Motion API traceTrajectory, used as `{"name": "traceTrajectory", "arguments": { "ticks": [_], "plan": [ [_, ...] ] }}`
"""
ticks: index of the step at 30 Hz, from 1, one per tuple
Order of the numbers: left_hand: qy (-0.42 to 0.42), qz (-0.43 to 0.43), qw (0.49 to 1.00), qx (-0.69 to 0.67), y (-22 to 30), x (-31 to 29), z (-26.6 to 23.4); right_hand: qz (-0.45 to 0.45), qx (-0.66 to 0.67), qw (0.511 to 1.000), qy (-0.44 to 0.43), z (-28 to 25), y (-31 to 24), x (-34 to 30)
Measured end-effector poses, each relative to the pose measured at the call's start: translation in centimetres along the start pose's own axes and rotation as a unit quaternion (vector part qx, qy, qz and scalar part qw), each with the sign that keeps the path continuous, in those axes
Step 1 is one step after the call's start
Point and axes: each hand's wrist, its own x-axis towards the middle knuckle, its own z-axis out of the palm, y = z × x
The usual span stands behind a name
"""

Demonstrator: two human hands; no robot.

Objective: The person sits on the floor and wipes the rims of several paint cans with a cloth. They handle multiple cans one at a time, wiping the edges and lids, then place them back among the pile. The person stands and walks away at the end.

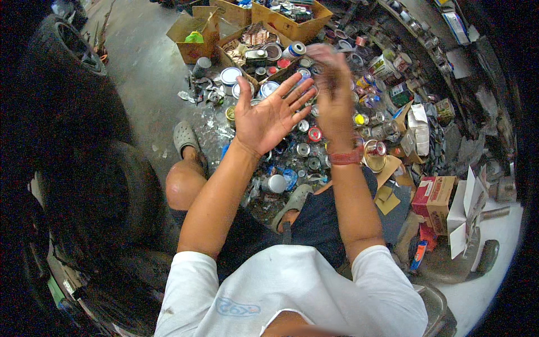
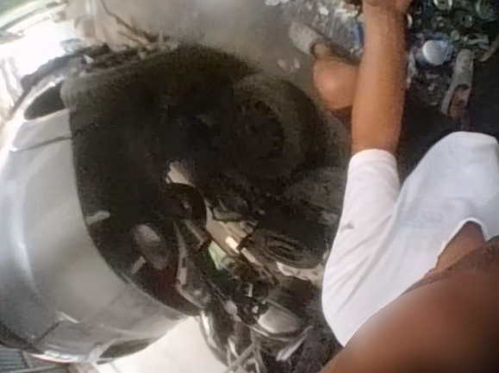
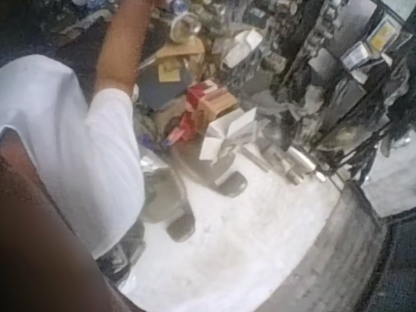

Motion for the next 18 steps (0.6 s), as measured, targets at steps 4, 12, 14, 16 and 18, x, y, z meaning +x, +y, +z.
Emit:
{"name": "traceTrajectory", "arguments": {
  "ticks": [4, 12, 14, 16, 18],
  "plan": [
    [0.073, 0.041, 0.995, 0.063, -0.9, -0.3, -0.7, -0.112, -0.128, 0.982, -0.077, 2.5, -2.4, -3.8],
    [0.074, -0.066, 0.979, 0.178, -1.2, -1.9, 0.5, -0.011, -0.235, 0.938, -0.256, 3.3, 5.2, -3.0],
    [0.027, -0.081, 0.980, 0.180, -0.8, -1.9, 1.2, 0.185, -0.131, 0.944, -0.241, 1.0, 6.7, -1.2],
    [0.027, -0.055, 0.990, 0.126, -0.3, -1.5, 1.5, 0.349, 0.000, 0.932, -0.098, -0.7, 6.3, -0.6],
    [0.058, -0.032, 0.988, 0.137, -0.1, -1.4, 1.3, 0.279, 0.071, 0.957, -0.036, -0.6, 4.4, -1.5]
  ]
}}
